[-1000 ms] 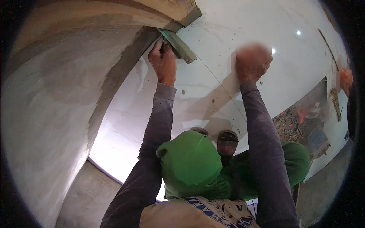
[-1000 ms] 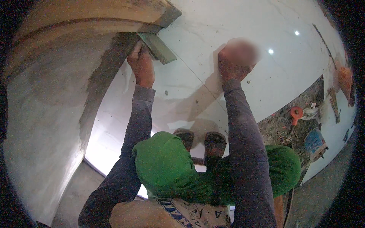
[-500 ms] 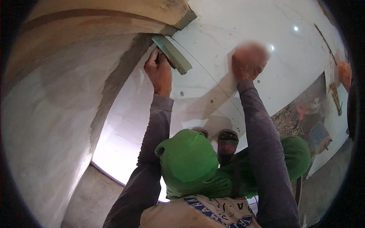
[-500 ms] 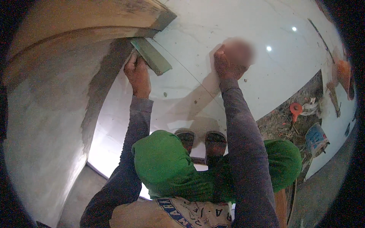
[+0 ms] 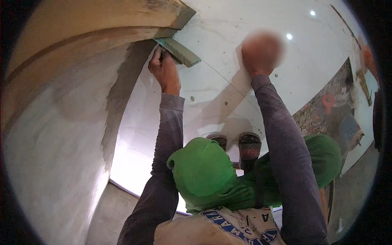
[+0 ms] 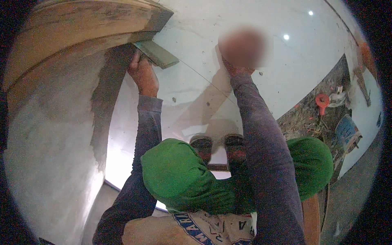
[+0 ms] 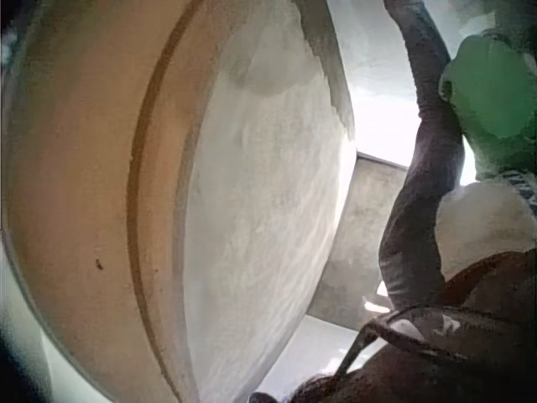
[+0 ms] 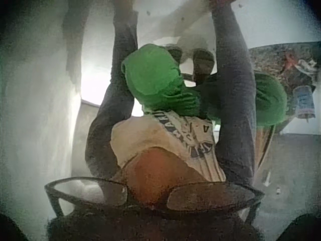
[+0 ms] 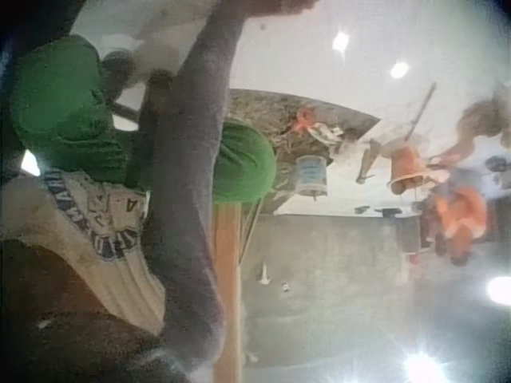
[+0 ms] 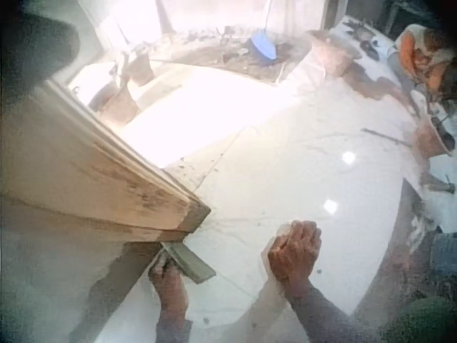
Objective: The person uses a hammer and chisel to remove tiles from the floor, measures the exposed area with a tape measure, and then uses a sanding block to smooth the edge of a concrete pillar.
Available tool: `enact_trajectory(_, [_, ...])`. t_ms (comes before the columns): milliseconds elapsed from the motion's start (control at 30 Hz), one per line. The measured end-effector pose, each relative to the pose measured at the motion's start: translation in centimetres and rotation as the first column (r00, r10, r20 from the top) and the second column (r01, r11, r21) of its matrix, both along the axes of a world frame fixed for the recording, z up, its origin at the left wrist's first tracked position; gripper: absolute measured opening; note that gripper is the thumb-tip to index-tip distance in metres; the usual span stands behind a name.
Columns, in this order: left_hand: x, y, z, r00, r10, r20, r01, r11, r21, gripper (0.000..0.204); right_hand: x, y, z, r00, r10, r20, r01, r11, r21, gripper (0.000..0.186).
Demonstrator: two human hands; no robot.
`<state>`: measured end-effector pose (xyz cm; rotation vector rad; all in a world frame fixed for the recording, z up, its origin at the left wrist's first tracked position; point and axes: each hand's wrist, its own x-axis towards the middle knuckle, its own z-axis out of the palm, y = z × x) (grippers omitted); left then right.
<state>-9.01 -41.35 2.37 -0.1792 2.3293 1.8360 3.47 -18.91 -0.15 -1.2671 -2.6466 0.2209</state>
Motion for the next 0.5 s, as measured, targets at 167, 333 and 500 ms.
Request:
enact_trajectory(167, [0.5, -0.8, 3.7, 0.989, -0.111, -0.098, 0.096, 0.985, -0.144, 0.027, 0.0, 0.0, -0.3, 1.0, 0.012, -0.001, -0.012, 1.0, 0.01, 0.034])
enact_trajectory(333, [4.9, -5.4, 13.7, 0.977, -0.14, -0.159, 0.098, 0.965, -0.243, 0.047, 0.4, 0.5, 0.5, 1.0, 0.009, 0.021, -0.008, 0.999, -0.036, 0.035])
enact_trajectory(500, [11.1, -8.1, 24.3, 0.936, 0.345, -0.068, -0.345, 0.939, 0.019, 0.081, 0.1, -0.1, -0.1, 0.999, -0.016, 0.048, 0.013, 0.999, 0.053, 0.036])
